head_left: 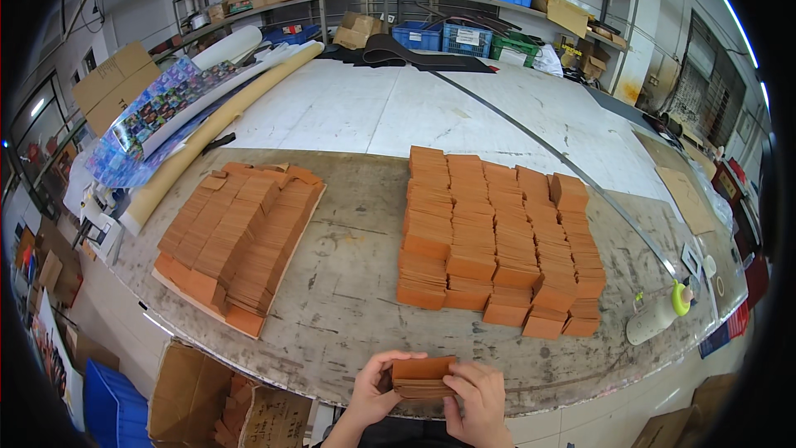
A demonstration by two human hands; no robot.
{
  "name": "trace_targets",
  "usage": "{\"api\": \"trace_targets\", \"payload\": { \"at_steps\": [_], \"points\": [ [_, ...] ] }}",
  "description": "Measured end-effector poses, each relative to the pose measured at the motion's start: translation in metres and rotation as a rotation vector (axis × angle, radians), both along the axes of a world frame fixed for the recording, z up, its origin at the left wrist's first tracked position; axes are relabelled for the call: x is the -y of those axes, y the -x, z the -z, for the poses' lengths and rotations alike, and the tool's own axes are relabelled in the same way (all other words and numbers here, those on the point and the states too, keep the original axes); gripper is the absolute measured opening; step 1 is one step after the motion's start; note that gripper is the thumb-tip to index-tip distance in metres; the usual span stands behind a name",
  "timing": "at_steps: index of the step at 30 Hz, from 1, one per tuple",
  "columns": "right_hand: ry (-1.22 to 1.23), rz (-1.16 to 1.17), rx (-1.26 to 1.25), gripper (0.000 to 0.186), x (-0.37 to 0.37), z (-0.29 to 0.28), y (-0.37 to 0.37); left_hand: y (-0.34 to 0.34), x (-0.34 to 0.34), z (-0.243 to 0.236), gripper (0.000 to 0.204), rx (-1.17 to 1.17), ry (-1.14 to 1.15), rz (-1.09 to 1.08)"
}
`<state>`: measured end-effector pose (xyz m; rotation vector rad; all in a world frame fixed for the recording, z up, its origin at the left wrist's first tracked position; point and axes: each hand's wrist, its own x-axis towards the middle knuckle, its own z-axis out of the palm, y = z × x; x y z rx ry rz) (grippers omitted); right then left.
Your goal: Sorting and stacking small rectangular brown leather pieces into piles on a workbench.
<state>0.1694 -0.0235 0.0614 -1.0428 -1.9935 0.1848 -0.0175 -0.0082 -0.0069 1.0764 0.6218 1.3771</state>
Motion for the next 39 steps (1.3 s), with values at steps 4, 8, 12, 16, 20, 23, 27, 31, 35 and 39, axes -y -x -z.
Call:
{"api": "trace_targets", "payload": {
  "at_steps": [4,8,12,16,20,23,27,31,35,39],
  "points": [
    [-0.007,0.031,0.03,0.042,-0.006,-0.012,0.007,0.003,0.002,-0.002,0.051,-0.029,-0.012,-0.016],
    [-0.04,-0.022,-0.011,0.041,0.005,0.003,-0.002,-0.001,-0.001,-0.001,0.05,0.013,0.019,0.004],
    [0.034,0.011,-0.005,0.04,0.008,0.004,-0.002,-0.001,0.0,-0.003,0.049,0.005,-0.016,0.001],
    [-0.039,0.075,0.04,0.04,-0.006,-0.019,0.009,0.002,0.002,-0.001,0.048,-0.021,0.005,-0.016],
    [-0.085,-0.029,0.022,0.04,0.001,-0.003,-0.001,0.0,0.001,-0.003,0.047,-0.014,0.008,-0.008],
    [0.006,-0.059,-0.008,0.04,0.008,0.0,-0.005,-0.002,0.0,-0.001,0.047,-0.008,-0.013,-0.006],
    [0.0,0.06,-0.002,0.041,-0.003,-0.02,0.007,0.0,0.002,-0.003,0.046,-0.007,0.008,-0.01],
    [-0.042,0.007,0.007,0.042,-0.005,-0.011,0.004,0.001,0.001,-0.004,0.046,0.021,-0.008,-0.007],
    [0.001,-0.063,-0.005,0.041,0.006,-0.001,-0.005,-0.002,-0.002,-0.002,0.047,-0.003,-0.004,0.004],
    [-0.004,0.088,0.027,0.042,-0.003,-0.014,0.007,-0.001,0.0,-0.005,0.046,0.0,0.003,-0.002]
  ]
}}
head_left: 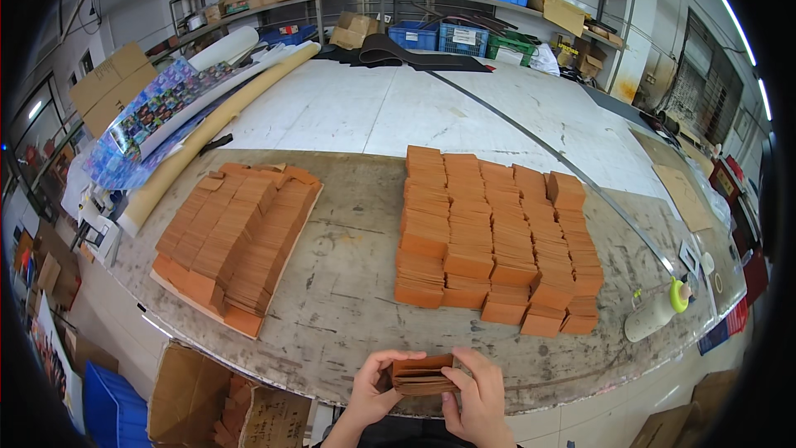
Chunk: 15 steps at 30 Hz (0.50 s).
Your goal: Sorting and stacking small rectangular brown leather pieces into piles on a workbench.
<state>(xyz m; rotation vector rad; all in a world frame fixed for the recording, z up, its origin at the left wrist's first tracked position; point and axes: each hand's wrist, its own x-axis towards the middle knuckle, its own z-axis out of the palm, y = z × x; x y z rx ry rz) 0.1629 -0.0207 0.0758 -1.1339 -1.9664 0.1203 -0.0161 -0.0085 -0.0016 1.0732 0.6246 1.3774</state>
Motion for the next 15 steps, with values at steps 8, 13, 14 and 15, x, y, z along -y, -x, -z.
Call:
{"api": "trace_targets", "payload": {
  "at_steps": [8,13,14,15],
  "points": [
    [0.009,-0.149,-0.044,0.045,0.011,0.008,-0.01,-0.001,-0.001,0.001,0.046,0.009,-0.008,0.003],
    [0.044,-0.058,-0.062,0.045,0.0,-0.003,-0.001,0.001,0.001,0.001,0.045,-0.019,0.005,-0.017],
    [0.032,-0.072,-0.067,0.045,-0.002,-0.003,0.0,0.001,0.001,0.001,0.045,-0.021,0.004,-0.017],
    [0.021,-0.086,-0.072,0.045,-0.003,-0.003,0.0,0.002,0.001,0.001,0.046,-0.025,-0.004,-0.02]
  ]
}}
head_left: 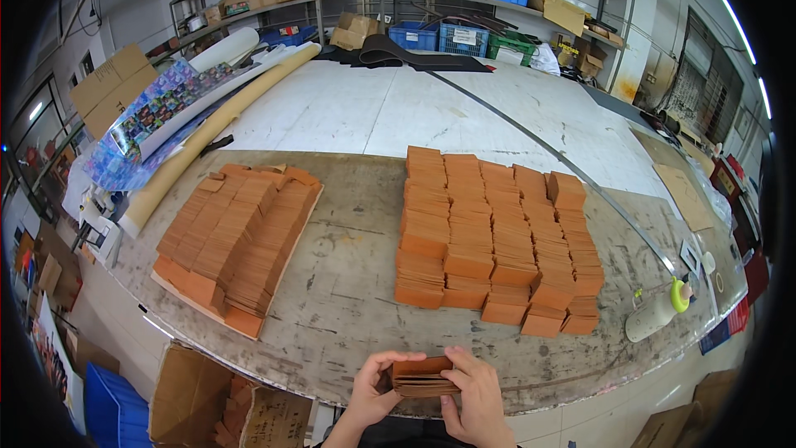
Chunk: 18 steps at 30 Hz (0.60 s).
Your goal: Sorting and stacking small rectangular brown leather pieces into piles on a workbench.
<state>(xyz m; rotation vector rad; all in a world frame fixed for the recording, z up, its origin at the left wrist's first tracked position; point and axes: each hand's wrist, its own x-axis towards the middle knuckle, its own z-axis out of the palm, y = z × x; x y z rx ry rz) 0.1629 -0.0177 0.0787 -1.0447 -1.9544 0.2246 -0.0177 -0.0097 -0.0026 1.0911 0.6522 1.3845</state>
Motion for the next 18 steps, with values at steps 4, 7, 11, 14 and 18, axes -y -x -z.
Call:
{"api": "trace_targets", "payload": {
  "at_steps": [4,7,11,14,18],
  "points": [
    [-0.066,-0.066,0.026,0.047,0.008,0.006,-0.009,-0.002,-0.003,0.006,0.05,0.016,-0.047,0.018],
    [0.087,-0.052,-0.032,0.047,0.011,0.005,-0.009,0.0,-0.004,0.0,0.055,-0.028,-0.011,0.028],
    [0.09,-0.079,-0.024,0.05,0.009,0.006,-0.01,0.003,-0.004,-0.009,0.062,-0.194,-0.035,0.042],
    [0.112,-0.126,-0.03,0.049,0.013,0.007,-0.015,0.002,-0.003,-0.004,0.067,-0.13,0.016,0.068],
    [0.089,-0.082,0.003,0.044,0.011,0.0,-0.012,-0.002,-0.001,0.002,0.069,-0.041,0.084,0.025]
  ]
}}
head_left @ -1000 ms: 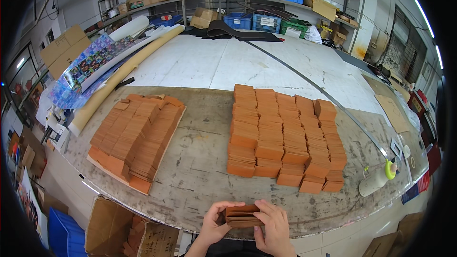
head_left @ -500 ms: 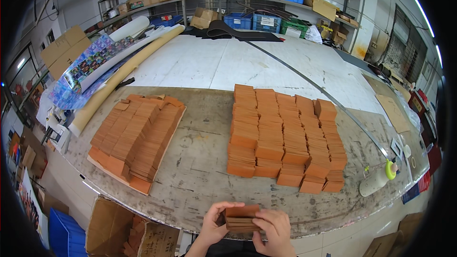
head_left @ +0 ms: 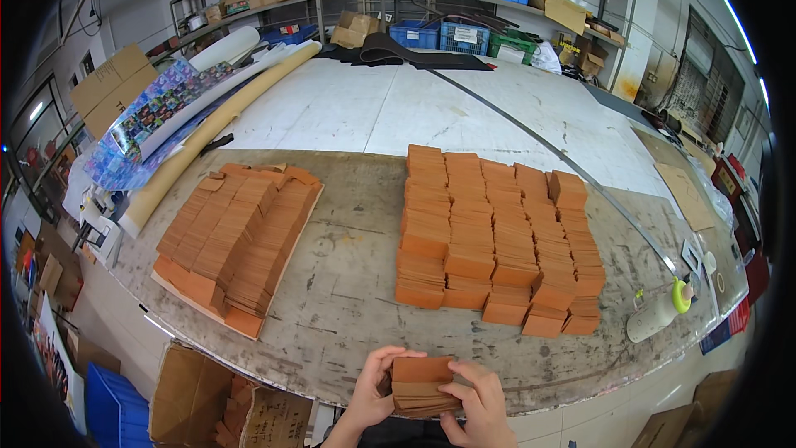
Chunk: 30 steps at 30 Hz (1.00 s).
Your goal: Sorting and stacking small rectangular brown leather pieces into piles on a workbench.
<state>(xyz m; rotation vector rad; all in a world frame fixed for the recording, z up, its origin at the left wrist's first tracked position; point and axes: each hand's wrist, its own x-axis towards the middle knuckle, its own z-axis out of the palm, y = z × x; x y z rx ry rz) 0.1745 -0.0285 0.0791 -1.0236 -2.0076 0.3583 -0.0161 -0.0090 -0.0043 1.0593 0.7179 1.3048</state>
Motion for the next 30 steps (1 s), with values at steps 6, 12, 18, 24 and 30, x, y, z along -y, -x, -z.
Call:
{"api": "trace_targets", "payload": {
  "at_steps": [6,12,18,24,30],
  "points": [
    [0.046,-0.018,0.031,0.04,-0.002,-0.004,-0.001,0.0,0.001,0.006,0.058,0.036,-0.059,0.015],
    [0.167,-0.009,0.206,0.046,-0.005,0.006,-0.004,-0.001,0.001,0.009,0.051,0.024,-0.131,-0.003],
    [-0.017,-0.015,0.039,0.044,0.0,0.007,-0.003,-0.002,0.0,0.006,0.051,0.011,-0.15,-0.009],
    [0.109,0.033,-0.059,0.053,0.005,-0.004,0.001,-0.002,0.003,0.005,0.052,0.061,-0.094,-0.007],
    [0.148,-0.086,-0.023,0.052,0.01,0.005,0.0,-0.003,0.002,0.005,0.053,0.082,-0.09,-0.022]
  ]
}}
